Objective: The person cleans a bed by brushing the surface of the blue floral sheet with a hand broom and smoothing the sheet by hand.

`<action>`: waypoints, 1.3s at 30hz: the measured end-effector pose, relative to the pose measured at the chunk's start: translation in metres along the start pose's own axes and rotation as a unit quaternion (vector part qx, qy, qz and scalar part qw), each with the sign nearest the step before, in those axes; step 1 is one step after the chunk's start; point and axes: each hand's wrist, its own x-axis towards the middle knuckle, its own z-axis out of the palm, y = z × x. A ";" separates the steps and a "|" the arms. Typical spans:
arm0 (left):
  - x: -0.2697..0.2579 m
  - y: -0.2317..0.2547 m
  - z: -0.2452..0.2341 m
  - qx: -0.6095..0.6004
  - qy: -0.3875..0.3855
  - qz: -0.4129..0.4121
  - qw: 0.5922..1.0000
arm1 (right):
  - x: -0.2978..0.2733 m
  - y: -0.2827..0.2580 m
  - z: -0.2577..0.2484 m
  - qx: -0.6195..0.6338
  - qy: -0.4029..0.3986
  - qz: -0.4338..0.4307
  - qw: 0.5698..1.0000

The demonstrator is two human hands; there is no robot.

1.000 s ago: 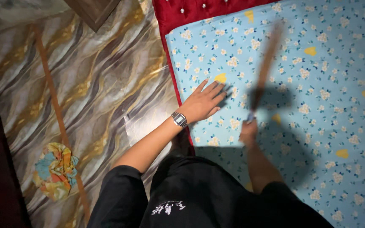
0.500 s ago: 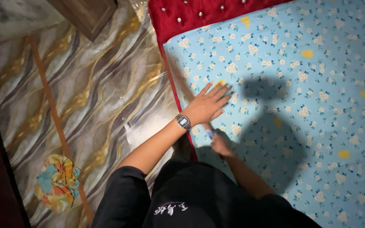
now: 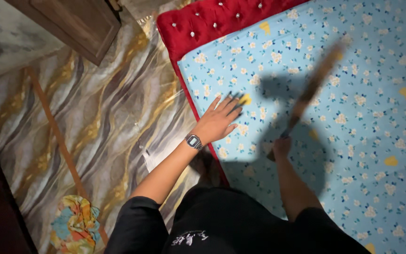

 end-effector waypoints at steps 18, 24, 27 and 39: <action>-0.018 -0.041 -0.012 -0.007 0.023 -0.025 0.999 | -0.104 0.008 0.046 -0.232 -0.370 -0.267 0.859; -0.031 -0.052 -0.032 0.019 0.043 -0.068 0.997 | -0.027 -0.069 0.085 -0.018 -0.058 -0.356 0.932; -0.034 -0.054 -0.039 0.020 0.051 -0.088 0.995 | 0.010 -0.125 0.113 0.036 -0.078 -0.267 0.960; -0.015 -0.051 -0.032 0.029 0.077 -0.064 0.995 | -0.090 -0.119 0.129 -0.077 -0.382 -0.371 0.843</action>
